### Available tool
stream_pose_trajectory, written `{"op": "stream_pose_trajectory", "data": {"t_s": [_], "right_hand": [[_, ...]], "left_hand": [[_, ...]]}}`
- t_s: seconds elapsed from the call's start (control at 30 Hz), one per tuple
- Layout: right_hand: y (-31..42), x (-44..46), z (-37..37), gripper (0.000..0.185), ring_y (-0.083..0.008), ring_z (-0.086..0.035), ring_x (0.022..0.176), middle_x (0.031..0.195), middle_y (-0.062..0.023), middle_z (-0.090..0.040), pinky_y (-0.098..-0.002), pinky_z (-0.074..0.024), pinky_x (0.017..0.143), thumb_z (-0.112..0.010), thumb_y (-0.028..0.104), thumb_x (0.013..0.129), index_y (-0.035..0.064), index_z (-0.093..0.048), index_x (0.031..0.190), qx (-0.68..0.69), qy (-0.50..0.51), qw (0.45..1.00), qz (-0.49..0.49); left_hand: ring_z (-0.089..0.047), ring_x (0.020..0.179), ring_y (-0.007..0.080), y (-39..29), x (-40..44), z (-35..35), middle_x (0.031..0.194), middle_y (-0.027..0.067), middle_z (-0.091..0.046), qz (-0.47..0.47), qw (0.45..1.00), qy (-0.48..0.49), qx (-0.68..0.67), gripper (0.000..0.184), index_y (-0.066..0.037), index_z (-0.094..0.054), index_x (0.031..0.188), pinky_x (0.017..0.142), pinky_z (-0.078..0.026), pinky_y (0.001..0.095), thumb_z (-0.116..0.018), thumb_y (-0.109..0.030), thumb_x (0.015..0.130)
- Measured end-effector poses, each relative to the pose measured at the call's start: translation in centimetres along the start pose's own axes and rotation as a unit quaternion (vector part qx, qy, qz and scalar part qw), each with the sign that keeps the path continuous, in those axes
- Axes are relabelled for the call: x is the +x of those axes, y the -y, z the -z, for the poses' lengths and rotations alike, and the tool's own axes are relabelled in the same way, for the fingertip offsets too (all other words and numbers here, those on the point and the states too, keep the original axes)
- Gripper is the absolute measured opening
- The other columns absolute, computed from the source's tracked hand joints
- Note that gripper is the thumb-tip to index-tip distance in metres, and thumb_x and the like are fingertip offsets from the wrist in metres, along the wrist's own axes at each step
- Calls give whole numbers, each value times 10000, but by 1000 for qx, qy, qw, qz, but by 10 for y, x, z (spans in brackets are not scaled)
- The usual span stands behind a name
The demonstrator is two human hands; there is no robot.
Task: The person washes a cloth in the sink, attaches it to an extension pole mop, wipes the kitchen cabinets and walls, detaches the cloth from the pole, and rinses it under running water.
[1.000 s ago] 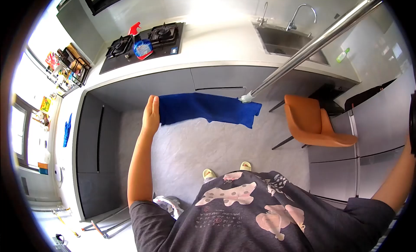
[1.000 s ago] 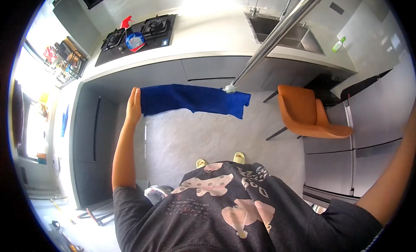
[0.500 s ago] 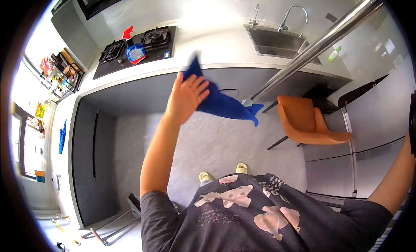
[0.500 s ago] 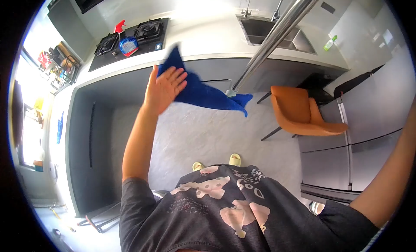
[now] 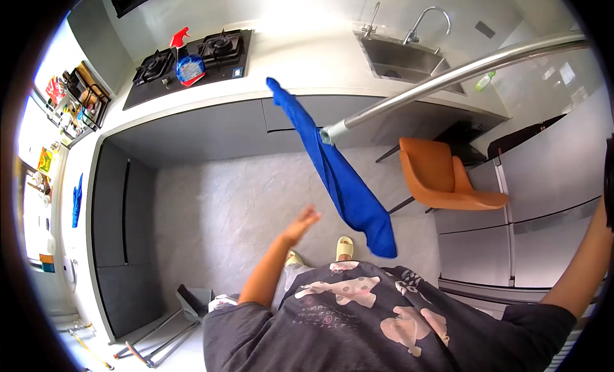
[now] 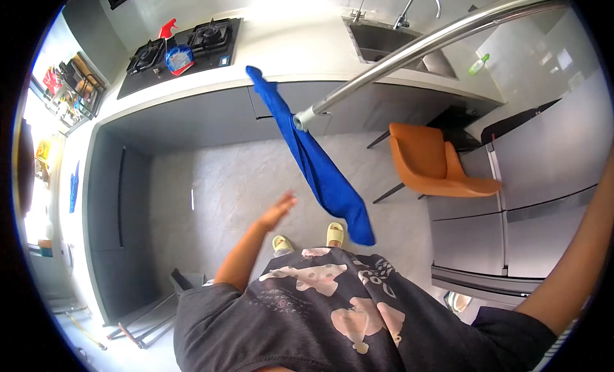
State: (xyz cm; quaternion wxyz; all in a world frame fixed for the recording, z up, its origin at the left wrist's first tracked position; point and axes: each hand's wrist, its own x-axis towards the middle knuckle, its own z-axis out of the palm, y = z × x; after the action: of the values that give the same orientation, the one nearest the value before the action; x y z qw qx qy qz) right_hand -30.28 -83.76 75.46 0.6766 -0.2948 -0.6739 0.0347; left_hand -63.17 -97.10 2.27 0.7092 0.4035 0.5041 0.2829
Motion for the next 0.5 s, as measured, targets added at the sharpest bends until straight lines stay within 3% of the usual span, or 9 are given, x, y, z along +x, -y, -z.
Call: {"op": "stream_pose_trajectory", "data": {"t_s": [0.07, 0.17, 0.2, 0.27, 0.33, 0.37, 0.4, 0.43, 0.5], "right_hand": [[1, 1, 5, 247, -236, -518, 542, 656, -137, -509, -370, -455, 446, -501, 219, 802, -6, -460, 709, -17, -24, 999, 13], [4, 0, 10, 248, -243, -523, 547, 661, -143, -514, -377, -458, 447, -501, 216, 800, -12, -462, 713, -41, -63, 997, 32], [5, -1, 10, 248, -245, -525, 548, 663, -146, -515, -379, -459, 447, -501, 215, 800, -14, -463, 714, -48, -77, 995, 38], [6, -6, 13, 248, -249, -529, 551, 667, -150, -519, -384, -461, 448, -501, 213, 798, -18, -465, 716, -62, -109, 991, 53], [4, -14, 10, 249, -253, -533, 555, 670, -155, -522, -389, -463, 448, -501, 212, 797, -22, -466, 719, -75, -144, 984, 66], [4, -20, 7, 249, -255, -535, 556, 672, -157, -524, -391, -464, 449, -501, 211, 797, -24, -467, 720, -77, -160, 982, 72], [3, -29, 2, 249, -257, -537, 558, 674, -159, -525, -393, -466, 449, -501, 210, 796, -26, -467, 721, -76, -175, 978, 81], [0, -40, -7, 235, -226, -517, 530, 648, -133, -516, -362, -450, 436, -524, 208, 795, -5, -470, 712, -66, -193, 976, 80], [-8, -60, -25, 215, -130, -457, 447, 569, -53, -489, -266, -402, 397, -594, 202, 791, 57, -478, 685, -33, -241, 967, 79]], "left_hand": [[-182, 1320, 231, 5, 3, -41, 1444, 111, -161, 22, 979, 136, -152, 773, -143, -173, 1401, 1048, -181, 427, -407, -606, 828], [-370, 1233, 262, -16, 8, -51, 1335, 181, -373, 25, 916, 260, -306, 731, -110, -290, 1337, 1010, -280, 458, -422, -608, 818], [-538, 1058, 274, -28, 6, -39, 1201, 196, -500, 76, 906, 237, -344, 645, -62, -383, 1258, 909, -416, 429, -509, -521, 823], [-625, 827, 232, -73, 1, -1, 1002, 144, -603, 66, 981, 63, -173, 437, -21, -514, 1114, 728, -518, 324, -631, -297, 795], [-613, 805, 170, -116, 8, 42, 958, 89, -629, -123, 992, -17, -8, 428, -24, -533, 1106, 762, -498, 307, -669, -202, 741], [-604, 762, 149, -141, 15, 58, 894, 92, -647, -176, 972, -93, 126, 360, -49, -590, 1044, 711, -485, 288, -658, -157, 708], [-617, 736, 187, -199, -12, 46, 846, 120, -646, -241, 906, -144, 316, 351, -58, -594, 1020, 696, -488, 297, -620, -127, 677], [-607, 709, 234, -233, -24, 31, 839, 93, -619, -212, 805, -241, 499, 388, -103, -573, 1061, 675, -483, 356, -608, -67, 676], [-581, 764, 258, -252, -29, 9, 835, 56, -567, -312, 685, -289, 592, 323, -134, -593, 1017, 639, -465, 371, -592, -99, 695]]}}
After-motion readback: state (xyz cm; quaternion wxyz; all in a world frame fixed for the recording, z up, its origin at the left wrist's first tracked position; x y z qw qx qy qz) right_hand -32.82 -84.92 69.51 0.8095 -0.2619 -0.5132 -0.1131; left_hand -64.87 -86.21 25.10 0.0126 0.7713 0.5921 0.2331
